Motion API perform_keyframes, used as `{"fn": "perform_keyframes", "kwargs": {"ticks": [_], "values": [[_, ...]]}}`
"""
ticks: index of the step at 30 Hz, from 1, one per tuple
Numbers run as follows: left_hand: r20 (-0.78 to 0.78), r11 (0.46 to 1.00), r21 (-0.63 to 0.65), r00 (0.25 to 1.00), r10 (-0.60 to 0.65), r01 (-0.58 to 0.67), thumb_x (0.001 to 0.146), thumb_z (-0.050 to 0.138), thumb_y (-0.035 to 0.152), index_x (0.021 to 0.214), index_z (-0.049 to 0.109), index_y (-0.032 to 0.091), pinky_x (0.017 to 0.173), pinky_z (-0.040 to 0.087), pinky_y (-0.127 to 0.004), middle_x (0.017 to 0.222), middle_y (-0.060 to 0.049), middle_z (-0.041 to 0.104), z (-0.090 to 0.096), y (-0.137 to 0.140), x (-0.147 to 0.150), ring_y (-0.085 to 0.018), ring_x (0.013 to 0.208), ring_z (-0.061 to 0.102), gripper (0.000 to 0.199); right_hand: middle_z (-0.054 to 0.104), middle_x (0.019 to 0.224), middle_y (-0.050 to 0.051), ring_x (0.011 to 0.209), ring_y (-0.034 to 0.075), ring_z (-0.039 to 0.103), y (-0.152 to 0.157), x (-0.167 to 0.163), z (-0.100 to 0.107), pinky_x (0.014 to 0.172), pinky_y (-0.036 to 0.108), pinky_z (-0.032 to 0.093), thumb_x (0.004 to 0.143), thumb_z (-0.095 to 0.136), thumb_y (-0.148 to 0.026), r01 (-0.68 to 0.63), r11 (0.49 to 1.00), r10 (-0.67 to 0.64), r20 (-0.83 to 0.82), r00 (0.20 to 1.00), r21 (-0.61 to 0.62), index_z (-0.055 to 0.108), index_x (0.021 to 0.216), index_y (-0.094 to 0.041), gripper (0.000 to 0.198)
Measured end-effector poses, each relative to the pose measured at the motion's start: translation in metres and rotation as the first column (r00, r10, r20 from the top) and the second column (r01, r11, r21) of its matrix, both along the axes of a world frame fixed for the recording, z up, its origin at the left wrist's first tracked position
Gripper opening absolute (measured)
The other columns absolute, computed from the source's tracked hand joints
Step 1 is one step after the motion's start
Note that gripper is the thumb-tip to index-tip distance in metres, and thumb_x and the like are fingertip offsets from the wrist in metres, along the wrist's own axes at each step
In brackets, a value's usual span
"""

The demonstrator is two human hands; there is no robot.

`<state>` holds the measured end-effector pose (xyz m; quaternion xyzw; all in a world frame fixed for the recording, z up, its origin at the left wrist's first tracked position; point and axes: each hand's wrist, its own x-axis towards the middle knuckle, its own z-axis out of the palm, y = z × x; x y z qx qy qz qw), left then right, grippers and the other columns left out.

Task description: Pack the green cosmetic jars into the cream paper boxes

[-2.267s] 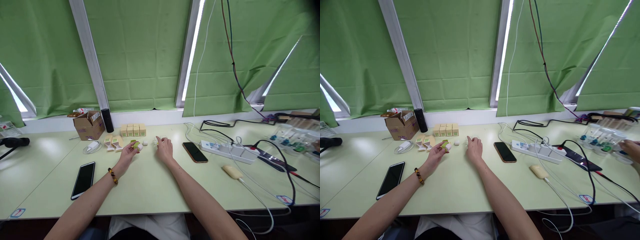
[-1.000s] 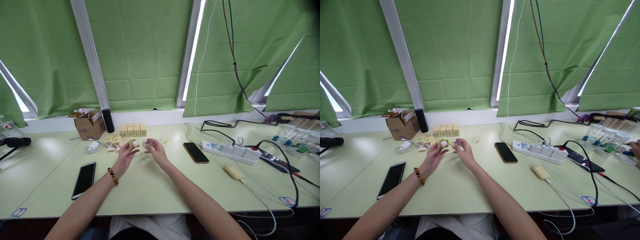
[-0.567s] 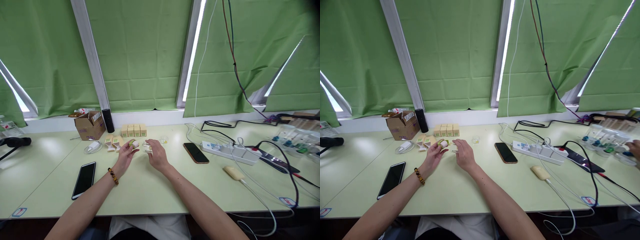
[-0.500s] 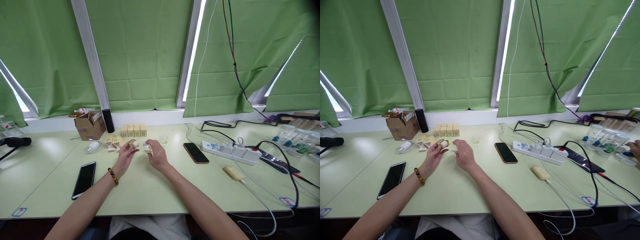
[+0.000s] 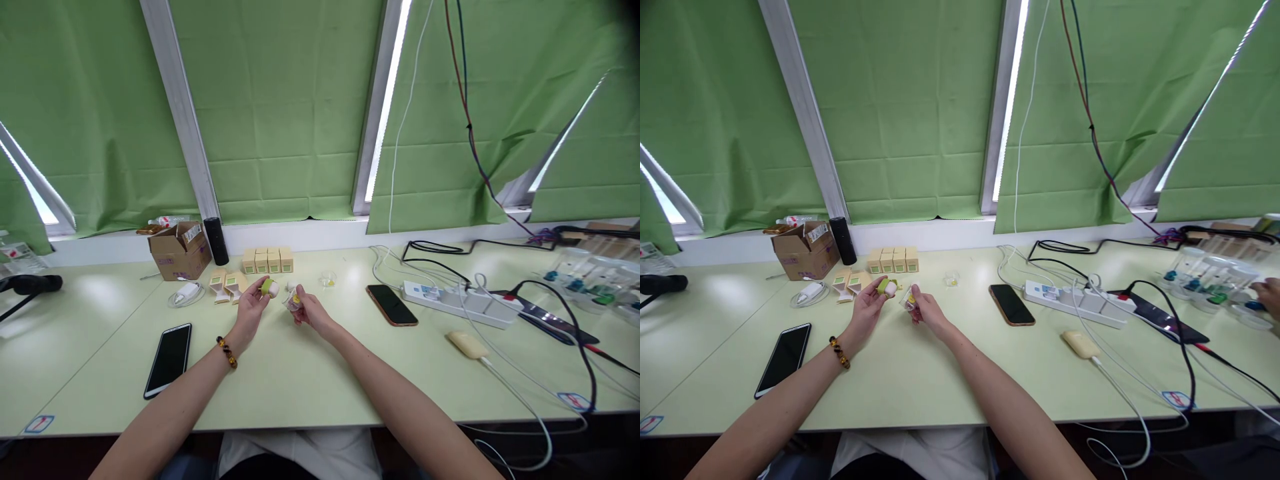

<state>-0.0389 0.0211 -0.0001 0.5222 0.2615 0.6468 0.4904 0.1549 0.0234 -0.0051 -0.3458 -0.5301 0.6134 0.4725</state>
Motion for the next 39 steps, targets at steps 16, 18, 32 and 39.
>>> {"fn": "perform_keyframes", "kwargs": {"ticks": [16, 18, 32, 39], "values": [[-0.198, 0.989, 0.053, 0.972, -0.126, 0.139, 0.077, 0.086, 0.028, 0.130, 0.068, 0.021, 0.111, 0.046, -0.044, 0.134, -0.014, 0.064, 0.006, -0.017, 0.009, -0.029, 0.126, 0.060, 0.056, 0.053, 0.058, -0.001, 0.047, 0.011, 0.043, -0.009, -0.008, 0.002, 0.046, 0.027, 0.041, 0.075, 0.062, -0.088, -0.125, 0.988, 0.116, -0.111, 0.987, -0.086, 0.060, 0.075, -0.018, 0.070], [-0.198, 0.983, 0.081, 0.970, -0.144, 0.162, 0.077, 0.086, 0.028, 0.133, 0.065, 0.022, 0.113, 0.043, -0.044, 0.139, -0.014, 0.062, 0.005, -0.017, 0.009, -0.030, 0.132, 0.056, 0.060, 0.053, 0.058, -0.001, 0.047, 0.011, 0.043, -0.010, -0.009, 0.003, 0.047, 0.028, 0.043, 0.075, 0.062, -0.087, -0.120, 0.989, 0.107, -0.137, 0.985, -0.087, 0.060, 0.075, -0.018, 0.070], [-0.473, 0.959, 0.280, 0.862, 0.184, -0.050, 0.078, 0.083, 0.021, 0.137, 0.056, 0.030, 0.107, 0.042, -0.043, 0.142, -0.010, 0.052, 0.005, -0.029, 0.017, -0.029, 0.128, 0.052, 0.066, 0.066, 0.077, 0.005, 0.069, 0.014, 0.061, -0.015, -0.013, 0.004, 0.067, 0.029, 0.054, 0.075, 0.079, -0.070, -0.069, 0.997, 0.061, -0.258, 0.964, -0.022, 0.072, 0.089, -0.013, 0.060], [-0.420, 0.964, 0.259, 0.891, 0.172, -0.064, 0.087, 0.076, 0.025, 0.134, 0.059, 0.028, 0.107, 0.046, -0.041, 0.136, -0.010, 0.057, 0.006, -0.028, 0.017, -0.025, 0.122, 0.057, 0.050, 0.069, 0.099, 0.008, 0.083, 0.019, 0.068, -0.024, -0.014, 0.008, 0.075, 0.035, 0.059, 0.080, 0.078, -0.064, -0.125, 0.989, 0.136, -0.162, 0.977, 0.077, 0.071, 0.104, -0.015, 0.055]]}}
